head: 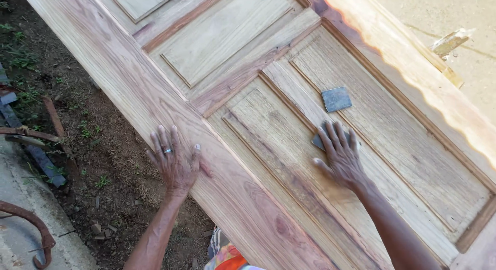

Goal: Sanding the surface of a wooden door using sandpaper blocks.

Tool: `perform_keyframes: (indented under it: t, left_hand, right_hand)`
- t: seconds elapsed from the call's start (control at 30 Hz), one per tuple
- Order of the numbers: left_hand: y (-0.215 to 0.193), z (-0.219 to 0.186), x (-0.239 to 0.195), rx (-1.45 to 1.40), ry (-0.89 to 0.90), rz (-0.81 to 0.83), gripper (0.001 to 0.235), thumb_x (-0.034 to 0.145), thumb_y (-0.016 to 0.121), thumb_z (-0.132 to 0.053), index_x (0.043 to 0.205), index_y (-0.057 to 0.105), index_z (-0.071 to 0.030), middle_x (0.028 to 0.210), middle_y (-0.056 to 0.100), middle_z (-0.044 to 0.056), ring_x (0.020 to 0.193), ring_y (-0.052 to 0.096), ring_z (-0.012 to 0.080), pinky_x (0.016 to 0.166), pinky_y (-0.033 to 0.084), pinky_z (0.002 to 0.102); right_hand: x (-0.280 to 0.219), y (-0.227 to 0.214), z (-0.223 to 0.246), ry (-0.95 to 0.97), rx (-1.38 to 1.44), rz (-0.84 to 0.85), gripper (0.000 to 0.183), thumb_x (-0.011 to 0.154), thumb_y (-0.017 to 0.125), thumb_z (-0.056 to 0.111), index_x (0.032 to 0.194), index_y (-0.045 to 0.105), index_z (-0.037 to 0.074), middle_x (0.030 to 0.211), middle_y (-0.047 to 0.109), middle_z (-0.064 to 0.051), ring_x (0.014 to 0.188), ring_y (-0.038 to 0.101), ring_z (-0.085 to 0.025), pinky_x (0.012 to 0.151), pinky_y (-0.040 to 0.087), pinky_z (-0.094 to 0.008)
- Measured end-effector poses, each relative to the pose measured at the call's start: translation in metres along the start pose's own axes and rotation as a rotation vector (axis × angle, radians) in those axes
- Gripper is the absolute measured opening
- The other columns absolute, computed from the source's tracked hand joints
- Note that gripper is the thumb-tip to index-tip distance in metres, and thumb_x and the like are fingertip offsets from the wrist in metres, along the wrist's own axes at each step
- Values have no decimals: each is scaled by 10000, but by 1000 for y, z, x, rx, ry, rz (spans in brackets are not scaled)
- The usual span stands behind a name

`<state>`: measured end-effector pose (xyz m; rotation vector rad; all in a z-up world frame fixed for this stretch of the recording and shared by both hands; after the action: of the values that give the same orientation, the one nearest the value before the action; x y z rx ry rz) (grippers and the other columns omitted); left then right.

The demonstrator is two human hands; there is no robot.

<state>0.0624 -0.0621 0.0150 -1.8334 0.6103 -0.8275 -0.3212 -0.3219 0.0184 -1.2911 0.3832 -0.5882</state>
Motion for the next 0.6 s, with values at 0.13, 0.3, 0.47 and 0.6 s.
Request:
perform_keyframes:
  t: [0.13, 0.3, 0.47, 0.6]
  left_hand:
    - [-5, -4, 0, -8, -10, 5, 907, 980, 467, -663, 1663, 199, -130, 1732, 66, 217, 1600, 11, 414, 1230, 3, 737]
    - [-11, -10, 4, 8, 2, 9, 899, 986, 498, -630, 1655, 211, -102, 1721, 75, 237, 1594, 28, 440, 1217, 41, 742]
    - [-16, -15, 2, 6, -2, 9, 888, 988, 512, -616, 1651, 228, -98, 1719, 94, 235, 1592, 50, 441, 1214, 70, 748]
    - [-18, -14, 5, 17, 3, -15, 883, 985, 520, -608, 1649, 239, -100, 1718, 109, 232, 1592, 67, 441, 1216, 81, 744]
  right_hand:
    - [69, 2, 24, -45, -3, 6, 965, 915, 238, 821, 1638, 193, 183, 1723, 115, -84, 1590, -5, -289, 1255, -65, -570]
    - [121, 1, 44, -83, 57, 8, 996, 913, 261, 842, 1648, 189, 175, 1734, 111, -100, 1597, 4, -309, 1255, -68, -586]
    - [153, 8, 54, -92, 6, -7, 1008, 904, 293, 843, 1652, 189, 176, 1730, 105, -101, 1595, 6, -308, 1255, -67, -600]
    - [196, 11, 68, -67, 31, 0, 1012, 899, 299, 847, 1657, 183, 185, 1739, 96, -99, 1598, -15, -310, 1247, -69, -610]
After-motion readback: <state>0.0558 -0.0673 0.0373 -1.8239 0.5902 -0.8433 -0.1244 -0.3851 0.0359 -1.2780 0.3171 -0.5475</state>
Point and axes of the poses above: each hand's wrist, its own x-axis towards the middle knuckle, its own y-axis out of the palm, z = x × y, the point moved 9 cm from there along x, towards the middle knuckle
